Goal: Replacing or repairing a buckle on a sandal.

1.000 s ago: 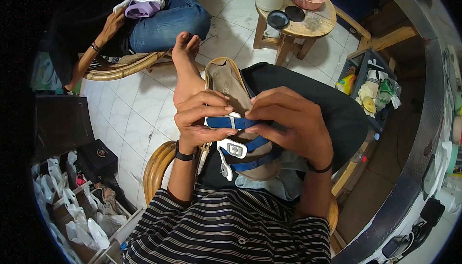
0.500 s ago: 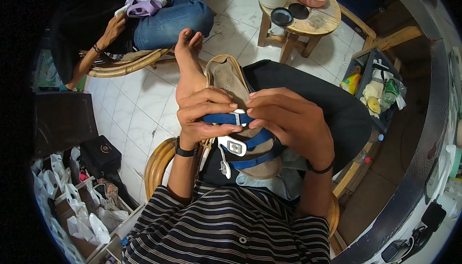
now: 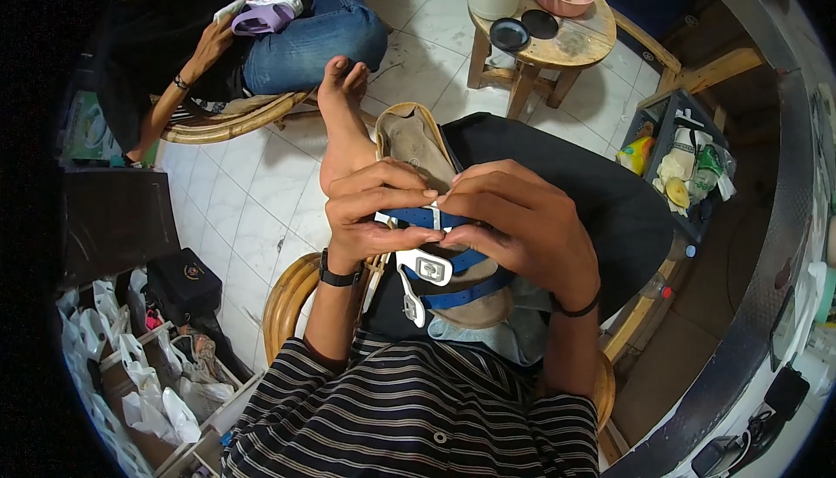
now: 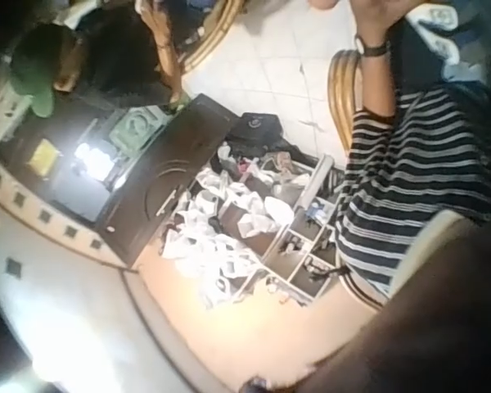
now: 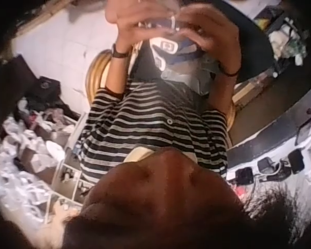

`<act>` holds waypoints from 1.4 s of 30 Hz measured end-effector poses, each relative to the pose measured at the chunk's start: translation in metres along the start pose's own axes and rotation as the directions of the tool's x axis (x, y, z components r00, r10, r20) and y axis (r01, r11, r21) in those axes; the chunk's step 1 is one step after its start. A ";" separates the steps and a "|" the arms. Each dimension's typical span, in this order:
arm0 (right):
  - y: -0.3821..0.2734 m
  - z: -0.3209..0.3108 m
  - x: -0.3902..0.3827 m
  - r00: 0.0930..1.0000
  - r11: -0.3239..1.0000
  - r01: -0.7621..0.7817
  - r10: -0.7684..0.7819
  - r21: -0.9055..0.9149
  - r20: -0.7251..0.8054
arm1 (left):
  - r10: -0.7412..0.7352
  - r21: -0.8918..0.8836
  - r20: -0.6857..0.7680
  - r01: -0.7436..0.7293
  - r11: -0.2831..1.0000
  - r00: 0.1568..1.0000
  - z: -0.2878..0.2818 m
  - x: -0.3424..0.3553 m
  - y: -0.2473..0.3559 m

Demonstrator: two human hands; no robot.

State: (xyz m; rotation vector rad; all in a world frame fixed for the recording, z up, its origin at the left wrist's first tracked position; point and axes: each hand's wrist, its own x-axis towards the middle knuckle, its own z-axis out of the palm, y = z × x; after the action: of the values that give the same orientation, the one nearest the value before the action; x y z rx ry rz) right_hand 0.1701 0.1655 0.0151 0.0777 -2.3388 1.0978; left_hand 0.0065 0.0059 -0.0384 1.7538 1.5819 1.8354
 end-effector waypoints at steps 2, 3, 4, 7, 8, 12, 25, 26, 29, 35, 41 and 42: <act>-0.002 0.001 0.000 1.000 0.999 -0.014 0.014 -0.033 0.010 | 0.003 -0.006 0.007 -0.003 1.000 1.000 0.001 0.002 0.000; -0.002 0.001 0.000 1.000 0.999 -0.012 0.012 -0.033 0.009 | 0.005 -0.010 0.015 -0.005 1.000 1.000 0.001 0.003 0.000; -0.001 0.000 0.000 1.000 0.999 0.005 -0.004 -0.051 0.025 | 0.007 -0.009 0.014 -0.007 1.000 1.000 0.000 0.004 0.001; 0.003 -0.001 -0.003 0.999 0.996 0.034 -0.031 -0.080 0.030 | -0.020 -0.006 0.037 0.020 1.000 0.999 -0.001 0.002 0.001; 0.005 -0.001 -0.004 0.999 0.995 0.042 -0.041 -0.091 0.020 | -0.039 0.002 0.021 0.039 0.999 0.999 -0.002 0.000 -0.001; 0.012 -0.001 -0.006 1.000 0.999 0.015 -0.016 -0.039 -0.020 | -0.181 -0.085 -0.032 0.178 0.980 0.983 0.000 -0.007 0.003; 0.013 0.002 -0.006 0.998 1.000 0.015 -0.015 -0.006 -0.062 | -0.143 -0.068 -0.060 0.139 0.988 0.988 0.004 -0.017 -0.009; 0.011 0.003 -0.007 0.996 1.000 -0.014 0.014 -0.002 -0.088 | -0.145 -0.071 -0.058 0.141 0.988 0.988 0.006 -0.019 -0.009; 0.014 0.005 -0.010 0.994 0.999 -0.003 0.007 0.036 -0.107 | -0.209 -0.072 -0.135 0.201 0.977 0.969 0.008 -0.024 -0.008; 0.018 0.006 -0.010 0.991 0.996 0.075 -0.079 -0.038 -0.109 | -0.048 0.069 -0.075 0.053 0.996 0.996 0.008 -0.018 -0.011; 0.016 0.006 -0.010 0.990 0.994 0.089 -0.095 -0.059 -0.100 | -0.140 -0.002 -0.103 0.141 0.990 0.985 0.011 -0.018 -0.004; 0.014 0.006 -0.009 0.990 0.994 0.089 -0.094 -0.059 -0.102 | -0.124 -0.007 -0.100 0.124 0.992 0.987 0.011 -0.017 -0.005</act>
State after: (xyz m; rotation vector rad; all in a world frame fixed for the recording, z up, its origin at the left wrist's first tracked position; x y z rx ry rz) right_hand 0.1714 0.1692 -0.0024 0.1041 -2.2472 0.9702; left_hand 0.0179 0.0022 -0.0560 1.5469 1.6855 1.8913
